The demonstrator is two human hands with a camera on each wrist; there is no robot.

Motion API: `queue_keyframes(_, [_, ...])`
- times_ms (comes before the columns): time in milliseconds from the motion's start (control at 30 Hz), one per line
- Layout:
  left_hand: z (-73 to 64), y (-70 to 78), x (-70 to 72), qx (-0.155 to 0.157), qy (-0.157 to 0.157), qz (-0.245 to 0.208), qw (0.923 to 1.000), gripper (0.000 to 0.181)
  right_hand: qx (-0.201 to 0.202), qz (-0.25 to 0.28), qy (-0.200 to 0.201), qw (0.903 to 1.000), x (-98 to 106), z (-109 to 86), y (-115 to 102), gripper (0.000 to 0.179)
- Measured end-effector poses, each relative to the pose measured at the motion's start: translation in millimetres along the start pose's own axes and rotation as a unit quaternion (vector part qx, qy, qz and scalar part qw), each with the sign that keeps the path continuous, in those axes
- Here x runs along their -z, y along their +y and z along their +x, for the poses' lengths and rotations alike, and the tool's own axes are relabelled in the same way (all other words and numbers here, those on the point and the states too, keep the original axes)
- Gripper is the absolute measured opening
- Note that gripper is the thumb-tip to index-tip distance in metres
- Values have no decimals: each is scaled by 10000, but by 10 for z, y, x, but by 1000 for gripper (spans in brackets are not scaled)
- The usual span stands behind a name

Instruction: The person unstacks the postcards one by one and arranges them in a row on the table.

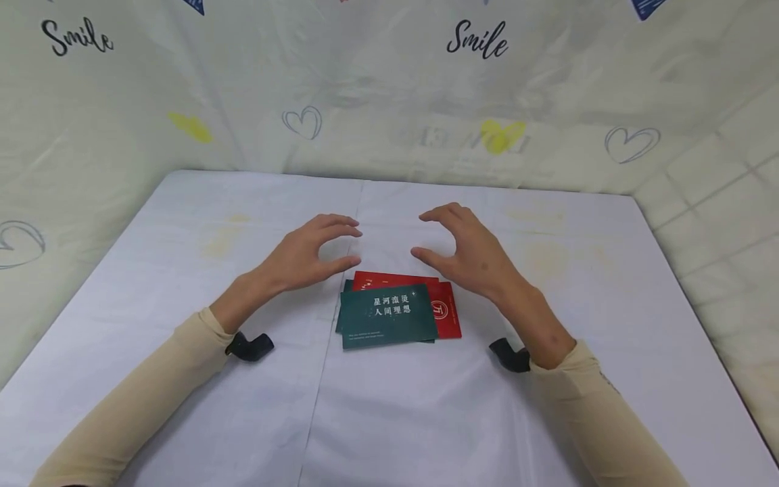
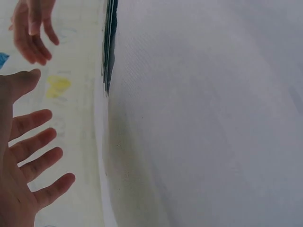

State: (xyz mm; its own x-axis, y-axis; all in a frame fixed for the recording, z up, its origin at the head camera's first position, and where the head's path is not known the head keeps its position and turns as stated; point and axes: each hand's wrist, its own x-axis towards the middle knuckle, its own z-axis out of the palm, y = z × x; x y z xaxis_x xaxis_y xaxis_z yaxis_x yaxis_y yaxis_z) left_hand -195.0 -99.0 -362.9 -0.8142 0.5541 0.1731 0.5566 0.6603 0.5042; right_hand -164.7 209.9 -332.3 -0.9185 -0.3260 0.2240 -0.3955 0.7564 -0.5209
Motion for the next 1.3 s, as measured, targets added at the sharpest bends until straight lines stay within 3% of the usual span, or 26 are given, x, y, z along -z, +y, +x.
queue_keyframes(567, [-41, 35, -83, -177, -451, -253, 9985, 48, 131, 330, -495, 9981, -15, -85, -49, 49])
queue_keyframes(933, [-105, 108, -149, -276, -870, -534, 9944, 44, 435, 346, -1261, 9905, -50, -150, -70, 50])
queue_keyframes(1300, [-174, 148, -189, -478, -1214, -529, 9900, 49, 320, 221, -1688, 9849, -146, -224, -33, 55])
